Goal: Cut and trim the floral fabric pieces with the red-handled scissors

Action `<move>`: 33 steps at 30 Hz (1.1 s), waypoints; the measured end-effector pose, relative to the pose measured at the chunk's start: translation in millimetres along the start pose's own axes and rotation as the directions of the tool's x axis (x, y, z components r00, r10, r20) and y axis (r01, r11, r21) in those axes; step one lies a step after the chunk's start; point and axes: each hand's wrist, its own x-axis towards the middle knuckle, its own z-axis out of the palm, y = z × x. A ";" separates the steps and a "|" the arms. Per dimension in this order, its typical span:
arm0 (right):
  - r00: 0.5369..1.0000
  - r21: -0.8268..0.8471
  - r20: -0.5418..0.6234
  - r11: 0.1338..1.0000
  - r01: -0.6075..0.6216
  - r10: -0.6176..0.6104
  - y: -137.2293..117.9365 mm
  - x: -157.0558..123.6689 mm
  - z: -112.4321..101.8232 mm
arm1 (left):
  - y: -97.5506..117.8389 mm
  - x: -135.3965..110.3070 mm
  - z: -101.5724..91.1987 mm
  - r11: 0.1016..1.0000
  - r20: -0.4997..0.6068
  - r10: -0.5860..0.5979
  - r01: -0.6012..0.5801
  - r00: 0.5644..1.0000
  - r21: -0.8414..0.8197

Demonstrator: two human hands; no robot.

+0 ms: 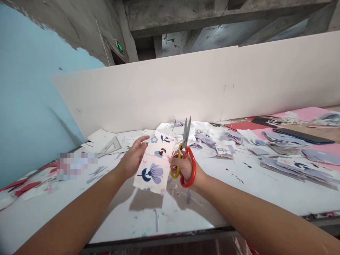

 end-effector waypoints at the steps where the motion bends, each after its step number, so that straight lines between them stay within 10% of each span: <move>1: 0.999 -0.010 -0.043 1.000 0.027 -0.027 -1.7 -0.2 0.8 | -0.5 0.5 0.8 0.990 0.075 -0.083 0.091 0.994 -0.106; 4: 0.985 -0.064 -0.123 0.991 0.115 -0.122 -5.5 -0.7 3.0 | -3.7 -0.9 3.0 0.951 0.280 -0.181 0.241 0.943 -0.196; 10: 0.984 -0.077 -0.148 0.993 0.085 -0.095 -4.3 0.4 3.5 | -14.2 -1.9 3.7 0.985 0.239 -0.154 0.169 0.959 -0.042; 20: 0.999 -0.428 0.038 0.904 -0.002 0.020 7.2 -12.5 1.6 | -1.8 -0.2 8.3 0.984 -0.076 0.022 -0.035 0.997 -0.173; 33: 0.983 -0.614 0.153 0.769 0.175 -0.101 20.5 -22.7 4.3 | -0.7 -5.3 22.2 0.941 -0.416 0.181 -0.281 0.891 -0.191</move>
